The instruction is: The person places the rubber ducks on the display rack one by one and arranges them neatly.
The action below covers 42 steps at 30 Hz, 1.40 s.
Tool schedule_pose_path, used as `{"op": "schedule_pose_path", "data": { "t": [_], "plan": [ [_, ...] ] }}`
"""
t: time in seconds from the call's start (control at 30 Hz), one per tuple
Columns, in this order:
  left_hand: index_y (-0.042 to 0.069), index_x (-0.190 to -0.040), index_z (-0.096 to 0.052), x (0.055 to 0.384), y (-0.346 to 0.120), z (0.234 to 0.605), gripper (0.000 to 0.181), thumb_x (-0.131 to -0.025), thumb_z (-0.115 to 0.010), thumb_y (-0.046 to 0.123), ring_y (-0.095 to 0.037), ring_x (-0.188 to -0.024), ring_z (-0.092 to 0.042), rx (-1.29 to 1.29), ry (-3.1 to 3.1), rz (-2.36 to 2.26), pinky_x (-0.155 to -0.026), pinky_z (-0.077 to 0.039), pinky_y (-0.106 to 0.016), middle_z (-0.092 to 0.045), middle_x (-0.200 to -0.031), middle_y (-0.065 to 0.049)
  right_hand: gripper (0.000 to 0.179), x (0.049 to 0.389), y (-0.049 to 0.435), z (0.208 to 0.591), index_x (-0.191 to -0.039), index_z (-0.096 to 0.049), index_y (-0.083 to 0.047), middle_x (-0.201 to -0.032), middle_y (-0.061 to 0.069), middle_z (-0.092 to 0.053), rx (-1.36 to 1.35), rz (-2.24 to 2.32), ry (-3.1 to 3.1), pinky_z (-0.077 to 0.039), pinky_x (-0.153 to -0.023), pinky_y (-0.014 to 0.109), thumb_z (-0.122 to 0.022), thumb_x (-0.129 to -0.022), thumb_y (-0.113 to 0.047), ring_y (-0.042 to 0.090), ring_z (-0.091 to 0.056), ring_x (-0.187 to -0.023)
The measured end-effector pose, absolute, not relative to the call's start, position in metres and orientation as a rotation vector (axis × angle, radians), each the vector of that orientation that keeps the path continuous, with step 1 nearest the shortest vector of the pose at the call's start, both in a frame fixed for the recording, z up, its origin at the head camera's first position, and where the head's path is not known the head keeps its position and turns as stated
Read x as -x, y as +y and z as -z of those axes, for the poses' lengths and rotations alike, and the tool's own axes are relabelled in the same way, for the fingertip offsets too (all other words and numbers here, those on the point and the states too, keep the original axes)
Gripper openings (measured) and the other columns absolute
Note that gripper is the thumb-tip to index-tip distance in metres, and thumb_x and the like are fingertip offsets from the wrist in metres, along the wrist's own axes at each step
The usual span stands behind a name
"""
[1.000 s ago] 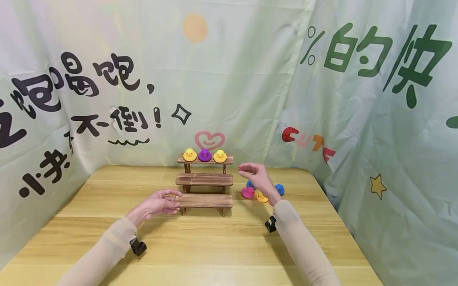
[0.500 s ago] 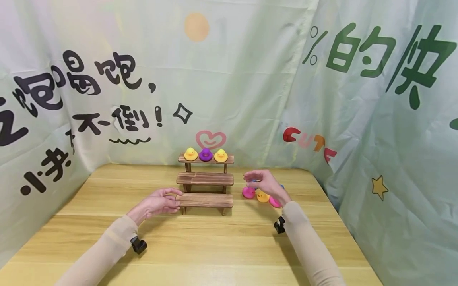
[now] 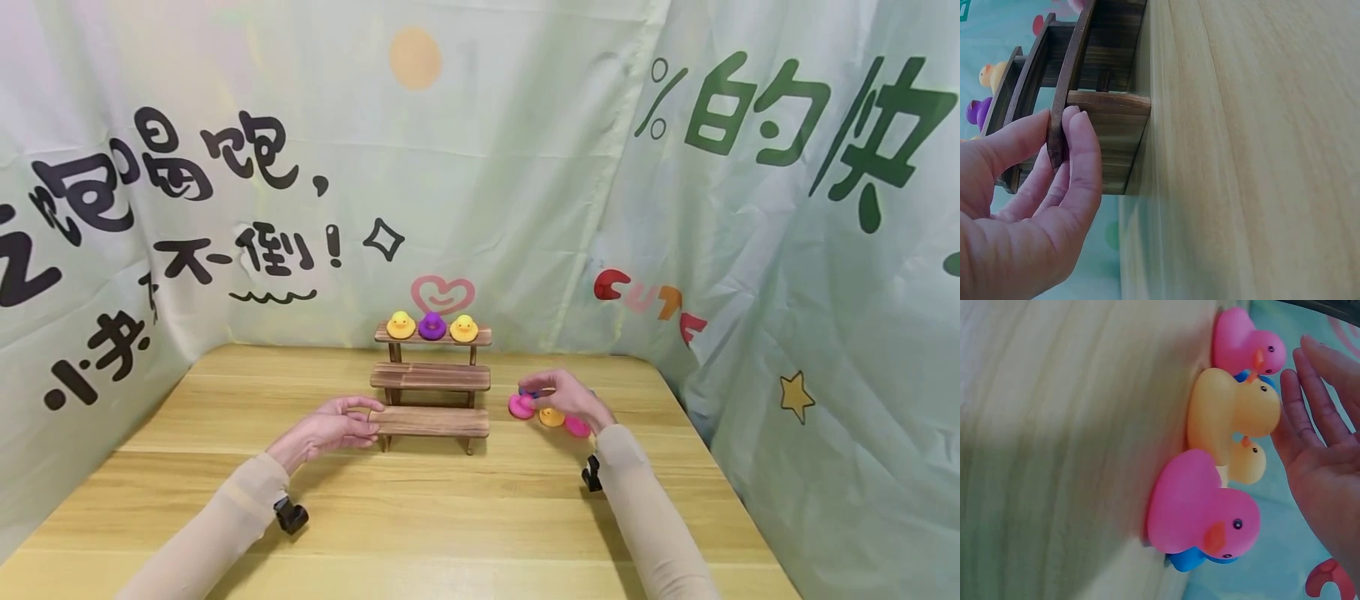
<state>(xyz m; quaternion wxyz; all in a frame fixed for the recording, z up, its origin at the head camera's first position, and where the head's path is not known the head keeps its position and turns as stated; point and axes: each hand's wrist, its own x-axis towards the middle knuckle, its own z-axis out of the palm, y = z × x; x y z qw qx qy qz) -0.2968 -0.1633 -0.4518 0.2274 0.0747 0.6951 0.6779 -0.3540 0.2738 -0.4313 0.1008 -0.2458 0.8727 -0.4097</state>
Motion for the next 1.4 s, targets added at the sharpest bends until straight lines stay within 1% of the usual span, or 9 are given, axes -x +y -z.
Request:
{"op": "schedule_pose_path", "data": {
  "t": [0.17, 0.37, 0.47, 0.63, 0.8, 0.93, 1.0, 1.17, 1.4],
  "plan": [
    [-0.006, -0.133, -0.049, 0.296, -0.163, 0.451, 0.046, -0.089, -0.065, -0.003, -0.022, -0.081, -0.069, -0.206, 1.919, -1.871, -0.079, -0.063, -0.032, -0.060, -0.086, -0.007, 0.042, 0.357, 0.273, 0.437, -0.130, -0.059, 0.004, -0.131, 0.023, -0.060, 0.719, 1.160, 2.601, -0.051, -0.103, 0.051, -0.067, -0.089, -0.001, 0.042, -0.054, -0.124],
    [-0.006, -0.133, -0.047, 0.296, -0.163, 0.451, 0.048, -0.089, -0.065, -0.004, -0.022, -0.082, -0.068, -0.209, 1.908, -1.873, -0.081, -0.063, -0.033, -0.061, -0.087, -0.007, 0.042, 0.361, 0.271, 0.438, -0.127, -0.062, 0.002, -0.124, 0.021, -0.065, 0.717, 1.096, 2.628, -0.057, -0.095, 0.040, -0.070, -0.086, 0.003, 0.036, -0.061, -0.114],
    [-0.006, -0.133, -0.048, 0.296, -0.164, 0.451, 0.047, -0.089, -0.065, -0.003, -0.022, -0.082, -0.069, -0.202, 1.920, -1.869, -0.080, -0.063, -0.033, -0.060, -0.086, -0.007, 0.037, 0.362, 0.269, 0.438, -0.123, -0.065, 0.002, -0.120, 0.020, -0.067, 0.740, 1.074, 2.633, -0.059, -0.090, 0.036, -0.069, -0.086, 0.005, 0.034, -0.063, -0.110],
    [-0.005, -0.133, -0.048, 0.296, -0.164, 0.450, 0.047, -0.090, -0.064, -0.003, -0.023, -0.082, -0.069, -0.203, 1.931, -1.865, -0.082, -0.063, -0.034, -0.060, -0.086, -0.007, 0.032, 0.365, 0.267, 0.437, -0.117, -0.068, 0.002, -0.114, 0.020, -0.069, 0.761, 1.062, 2.633, -0.060, -0.087, 0.036, -0.069, -0.086, 0.006, 0.033, -0.064, -0.106],
    [-0.005, -0.133, -0.048, 0.296, -0.164, 0.450, 0.047, -0.090, -0.065, -0.003, -0.023, -0.083, -0.069, -0.202, 1.927, -1.867, -0.083, -0.062, -0.035, -0.060, -0.087, -0.007, 0.032, 0.369, 0.266, 0.442, -0.116, -0.069, 0.002, -0.111, 0.019, -0.070, 0.800, 1.050, 2.626, -0.059, -0.086, 0.039, -0.071, -0.084, 0.005, 0.030, -0.065, -0.102],
    [-0.005, -0.133, -0.048, 0.296, -0.164, 0.450, 0.047, -0.090, -0.065, -0.002, -0.024, -0.084, -0.069, -0.209, 1.922, -1.869, -0.084, -0.062, -0.036, -0.060, -0.088, -0.007, 0.031, 0.370, 0.264, 0.444, -0.115, -0.071, -0.001, -0.108, 0.016, -0.071, 0.762, 1.038, 2.644, -0.059, -0.083, 0.033, -0.074, -0.084, 0.001, 0.026, -0.066, -0.099],
    [-0.005, -0.134, -0.048, 0.296, -0.164, 0.451, 0.047, -0.090, -0.065, -0.002, -0.024, -0.084, -0.069, -0.209, 1.922, -1.871, -0.083, -0.062, -0.035, -0.060, -0.087, -0.007, 0.031, 0.368, 0.263, 0.443, -0.116, -0.071, -0.004, -0.110, 0.014, -0.071, 0.720, 1.042, 2.652, -0.058, -0.081, 0.029, -0.075, -0.085, -0.004, 0.024, -0.065, -0.099],
    [-0.005, -0.134, -0.048, 0.297, -0.165, 0.452, 0.047, -0.090, -0.065, -0.002, -0.023, -0.083, -0.069, -0.209, 1.917, -1.879, -0.082, -0.063, -0.034, -0.060, -0.087, -0.006, 0.034, 0.363, 0.260, 0.438, -0.120, -0.069, -0.009, -0.118, 0.011, -0.069, 0.633, 1.087, 2.666, -0.056, -0.085, 0.033, -0.075, -0.087, -0.014, 0.025, -0.061, -0.107],
    [-0.006, -0.133, -0.048, 0.298, -0.165, 0.455, 0.047, -0.090, -0.065, -0.003, -0.023, -0.084, -0.069, -0.227, 1.899, -1.892, -0.081, -0.063, -0.032, -0.059, -0.087, -0.007, 0.040, 0.358, 0.259, 0.434, -0.122, -0.068, -0.012, -0.119, 0.008, -0.069, 0.567, 1.191, 2.682, -0.055, -0.095, 0.040, -0.077, -0.085, -0.023, 0.029, -0.060, -0.113]
  ]
}}
